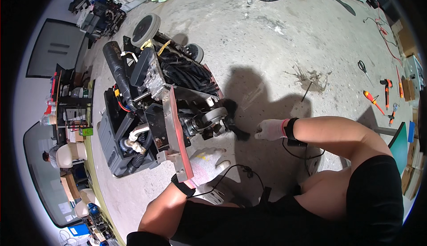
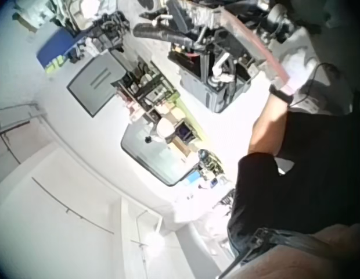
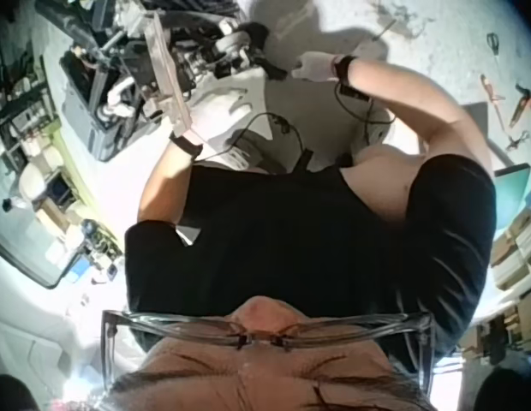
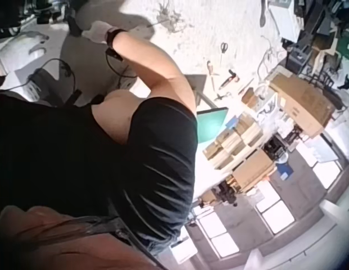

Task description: Replacing or installing components onto a large floor-cleaning machine.

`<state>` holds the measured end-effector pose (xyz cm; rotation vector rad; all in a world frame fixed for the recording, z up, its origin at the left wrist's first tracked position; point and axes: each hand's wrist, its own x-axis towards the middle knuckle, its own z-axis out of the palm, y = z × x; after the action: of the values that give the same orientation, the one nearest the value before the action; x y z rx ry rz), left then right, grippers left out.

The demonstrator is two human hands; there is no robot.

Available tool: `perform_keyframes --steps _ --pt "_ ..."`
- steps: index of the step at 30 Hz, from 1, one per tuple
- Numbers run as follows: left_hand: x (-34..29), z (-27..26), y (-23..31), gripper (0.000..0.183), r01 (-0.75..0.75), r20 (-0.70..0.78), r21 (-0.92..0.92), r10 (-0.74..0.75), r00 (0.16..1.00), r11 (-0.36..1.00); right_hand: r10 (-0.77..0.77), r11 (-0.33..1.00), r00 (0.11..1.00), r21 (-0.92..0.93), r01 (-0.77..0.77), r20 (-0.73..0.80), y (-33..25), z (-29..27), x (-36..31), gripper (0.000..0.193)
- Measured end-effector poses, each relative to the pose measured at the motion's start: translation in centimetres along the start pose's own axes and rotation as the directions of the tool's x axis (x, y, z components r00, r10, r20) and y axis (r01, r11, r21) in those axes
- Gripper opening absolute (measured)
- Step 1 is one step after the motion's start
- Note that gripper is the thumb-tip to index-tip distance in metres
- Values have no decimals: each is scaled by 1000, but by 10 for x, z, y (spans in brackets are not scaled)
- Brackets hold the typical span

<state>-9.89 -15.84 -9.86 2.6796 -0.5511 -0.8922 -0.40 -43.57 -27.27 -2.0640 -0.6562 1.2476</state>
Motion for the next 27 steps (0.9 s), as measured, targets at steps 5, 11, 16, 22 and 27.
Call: perform_keyframes --steps 5,11,16,22,27 --pt "-2 5 -3 52 14 -23 16 -14 1000 1000 -55 998 998 -26 55 -5 1 3 8 55" --pt "-4 16 -8 48 -18 -147 -124 0 989 992 -14 997 1000 -81 15 4 -6 1 7 58" --pt "-11 -2 8 46 -125 -209 -106 100 973 987 9 1000 999 -20 -9 50 -10 1 5 51" --pt "-22 -28 17 33 -92 -428 -369 -81 900 925 33 992 998 -127 -25 57 1 11 13 51" --pt "-28 -23 15 18 -356 -354 -929 -515 781 100 -33 967 999 -253 37 21 2 15 16 50"
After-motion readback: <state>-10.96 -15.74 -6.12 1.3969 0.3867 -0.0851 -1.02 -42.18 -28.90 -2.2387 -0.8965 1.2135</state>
